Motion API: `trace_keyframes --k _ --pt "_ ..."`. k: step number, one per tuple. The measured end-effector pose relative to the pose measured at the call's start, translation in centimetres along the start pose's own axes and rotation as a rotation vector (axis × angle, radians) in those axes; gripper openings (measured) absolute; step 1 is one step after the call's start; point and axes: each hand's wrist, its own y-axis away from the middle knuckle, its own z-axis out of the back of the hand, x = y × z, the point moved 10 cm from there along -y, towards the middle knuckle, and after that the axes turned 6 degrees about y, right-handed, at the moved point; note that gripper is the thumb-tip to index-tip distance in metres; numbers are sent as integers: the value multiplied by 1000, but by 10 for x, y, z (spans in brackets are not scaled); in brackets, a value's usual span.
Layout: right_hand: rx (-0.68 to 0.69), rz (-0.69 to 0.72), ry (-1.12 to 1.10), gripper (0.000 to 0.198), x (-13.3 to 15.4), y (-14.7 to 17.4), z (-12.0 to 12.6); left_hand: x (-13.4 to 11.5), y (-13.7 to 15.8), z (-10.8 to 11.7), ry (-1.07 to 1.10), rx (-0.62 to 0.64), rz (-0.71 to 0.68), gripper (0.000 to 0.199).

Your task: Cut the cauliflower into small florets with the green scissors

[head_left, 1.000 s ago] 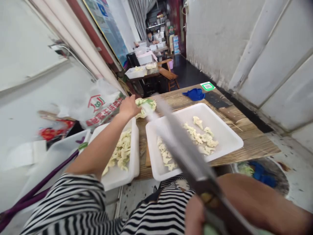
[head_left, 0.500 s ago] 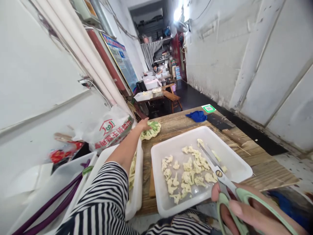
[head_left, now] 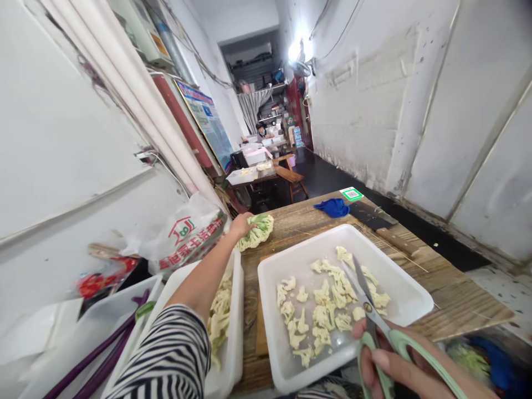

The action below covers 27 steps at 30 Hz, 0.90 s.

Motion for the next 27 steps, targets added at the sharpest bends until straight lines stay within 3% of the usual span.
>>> trace_keyframes --k 4,8,10,14,20,27 --pt "33 39 -51 47 14 -11 -5 -31 17 42 78 -242 -139 41" --pt "80 79 -8 44 28 -10 -18 -87 46 78 123 -396 -335 37" --pt "37 106 55 44 36 -7 -15 -122 70 92 119 -446 -487 35" --pt "-84 124 120 50 43 0 -1 -193 148 118 11 -665 -885 32" --pt "-131 117 141 48 38 16 5 -250 224 129 -53 -713 -1134 33" --pt "-133 158 203 48 33 36 6 -276 247 129 46 -674 -1154 34"
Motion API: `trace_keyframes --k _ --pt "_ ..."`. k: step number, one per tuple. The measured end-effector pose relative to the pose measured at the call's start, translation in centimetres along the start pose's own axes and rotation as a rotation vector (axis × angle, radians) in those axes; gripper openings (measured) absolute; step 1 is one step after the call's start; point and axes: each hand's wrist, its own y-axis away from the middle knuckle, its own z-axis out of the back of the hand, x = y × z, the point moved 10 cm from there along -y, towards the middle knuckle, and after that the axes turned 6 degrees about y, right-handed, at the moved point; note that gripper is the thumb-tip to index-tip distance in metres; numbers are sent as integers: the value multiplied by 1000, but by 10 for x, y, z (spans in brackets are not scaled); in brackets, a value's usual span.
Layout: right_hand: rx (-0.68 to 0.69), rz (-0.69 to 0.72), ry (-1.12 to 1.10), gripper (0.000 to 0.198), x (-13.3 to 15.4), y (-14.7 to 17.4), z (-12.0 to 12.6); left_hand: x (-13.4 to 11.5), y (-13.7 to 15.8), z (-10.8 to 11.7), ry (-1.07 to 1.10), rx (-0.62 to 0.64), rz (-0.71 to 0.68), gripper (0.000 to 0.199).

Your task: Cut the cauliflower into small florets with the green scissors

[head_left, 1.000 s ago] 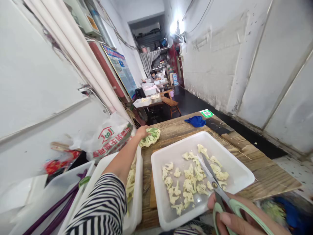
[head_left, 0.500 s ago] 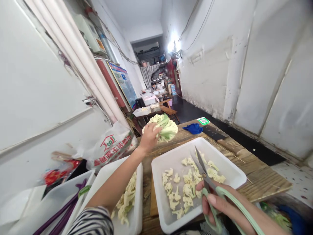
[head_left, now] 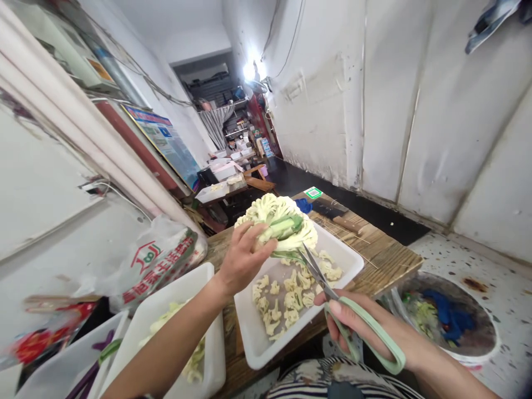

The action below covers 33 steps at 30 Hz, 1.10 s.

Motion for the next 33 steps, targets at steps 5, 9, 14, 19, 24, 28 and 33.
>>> trace_keyframes --k 5,9,14,19,24,28,33 --pt "-33 -1 1 50 -7 3 3 -18 2 -6 76 8 -30 35" --pt "-71 -31 75 50 -5 7 8 -34 2 -11 99 69 -55 34" --pt "-69 -51 139 51 -7 3 11 -44 4 -19 108 160 -58 31" --pt "-54 -90 65 49 -25 -5 2 -43 15 -22 142 180 -22 33" --pt "-73 -140 15 46 -37 -11 -5 -38 26 -23 146 194 20 35" --pt "-63 -222 -7 48 -42 -15 -9 -35 28 -23 163 201 37 34" --pt "-9 -177 -195 48 -40 -17 -14 -13 25 -22 217 162 169 37"
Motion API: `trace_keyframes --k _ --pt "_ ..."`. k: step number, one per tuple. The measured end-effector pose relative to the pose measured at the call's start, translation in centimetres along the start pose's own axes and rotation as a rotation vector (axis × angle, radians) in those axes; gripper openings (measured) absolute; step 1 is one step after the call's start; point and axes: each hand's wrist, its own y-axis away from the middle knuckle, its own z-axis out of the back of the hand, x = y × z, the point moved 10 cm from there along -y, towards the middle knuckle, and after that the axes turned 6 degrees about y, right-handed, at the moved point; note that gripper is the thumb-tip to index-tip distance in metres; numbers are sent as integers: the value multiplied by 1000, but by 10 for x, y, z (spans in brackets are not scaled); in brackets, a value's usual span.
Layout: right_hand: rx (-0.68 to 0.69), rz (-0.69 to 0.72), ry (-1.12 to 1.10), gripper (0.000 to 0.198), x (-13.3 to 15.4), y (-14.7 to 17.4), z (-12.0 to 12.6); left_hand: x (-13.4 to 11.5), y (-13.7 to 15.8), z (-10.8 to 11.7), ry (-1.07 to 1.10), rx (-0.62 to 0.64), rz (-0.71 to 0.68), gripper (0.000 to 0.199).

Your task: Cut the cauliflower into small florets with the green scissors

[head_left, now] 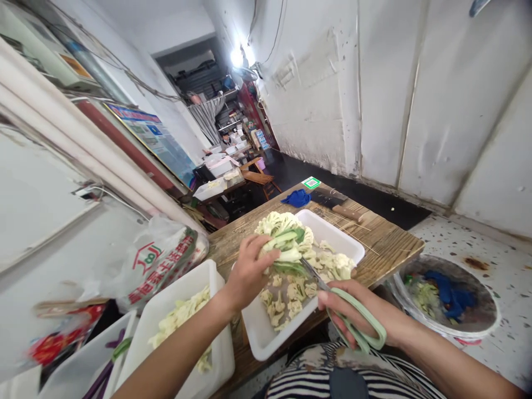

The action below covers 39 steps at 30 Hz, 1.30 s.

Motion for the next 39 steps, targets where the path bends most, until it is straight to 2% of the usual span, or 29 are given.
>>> trace_keyframes --k 3,5,9,14,16,20,23,27,30,33,39 --pt "119 82 -210 52 5 4 -9 20 3 9 38 -95 111 39" --pt "175 116 -268 54 9 9 -13 31 10 13 50 -147 176 38" --pt "156 118 -161 53 18 15 -15 42 23 16 73 -247 263 36" --pt "112 92 -92 53 14 6 -19 53 34 19 66 -348 375 32" --pt "105 133 -9 53 16 2 -21 50 33 21 47 -359 344 33" --pt "62 183 64 52 31 0 -11 34 28 28 -1 -353 192 41" --pt "63 134 134 56 43 -3 -1 23 24 33 -53 -339 109 48" --pt "102 3 211 59 47 -12 7 13 18 32 -71 -275 70 51" --pt "110 21 302 56 51 -14 11 4 15 26 -56 -210 46 50" --pt "80 65 412 55 57 -9 15 -3 13 24 -29 -197 34 51" --pt "123 -94 153 52 49 -4 3 -7 12 30 -22 -221 31 49"
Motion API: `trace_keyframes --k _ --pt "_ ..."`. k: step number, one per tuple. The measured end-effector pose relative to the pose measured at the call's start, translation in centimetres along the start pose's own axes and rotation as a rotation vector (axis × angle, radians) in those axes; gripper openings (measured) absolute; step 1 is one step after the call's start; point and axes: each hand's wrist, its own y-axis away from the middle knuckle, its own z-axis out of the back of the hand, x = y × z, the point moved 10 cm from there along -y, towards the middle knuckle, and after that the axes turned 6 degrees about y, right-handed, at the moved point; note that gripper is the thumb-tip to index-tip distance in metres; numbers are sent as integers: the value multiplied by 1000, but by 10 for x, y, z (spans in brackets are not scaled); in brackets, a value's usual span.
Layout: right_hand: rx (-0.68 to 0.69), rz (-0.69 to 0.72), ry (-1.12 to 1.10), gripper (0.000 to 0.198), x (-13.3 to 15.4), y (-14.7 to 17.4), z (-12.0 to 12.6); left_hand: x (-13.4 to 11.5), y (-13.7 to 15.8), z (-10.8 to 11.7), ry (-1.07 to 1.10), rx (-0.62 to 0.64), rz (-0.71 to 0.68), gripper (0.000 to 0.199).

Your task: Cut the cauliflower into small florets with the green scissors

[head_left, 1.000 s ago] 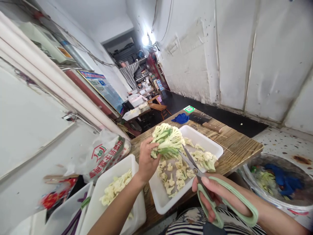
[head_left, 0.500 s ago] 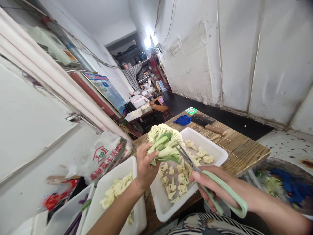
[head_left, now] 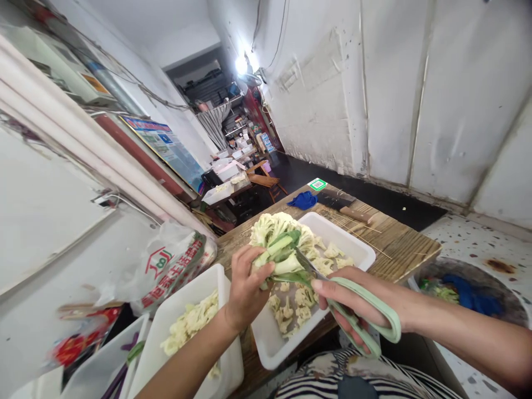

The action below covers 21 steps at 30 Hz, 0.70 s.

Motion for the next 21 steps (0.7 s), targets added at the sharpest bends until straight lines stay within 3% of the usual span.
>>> trace_keyframes --k 6,10,14,18,21 --pt "-58 5 39 42 -2 -15 0 3 1 -6 33 93 -18 44" --pt "67 -5 -335 42 -19 -17 -10 23 8 -8 63 114 93 41" --pt "175 82 -690 46 -21 -4 -15 49 20 -3 65 94 248 36" --pt "269 121 -541 55 -21 4 -34 55 25 -1 23 73 308 32" --pt "199 79 -368 61 -28 -3 -44 55 26 0 -3 44 359 32"
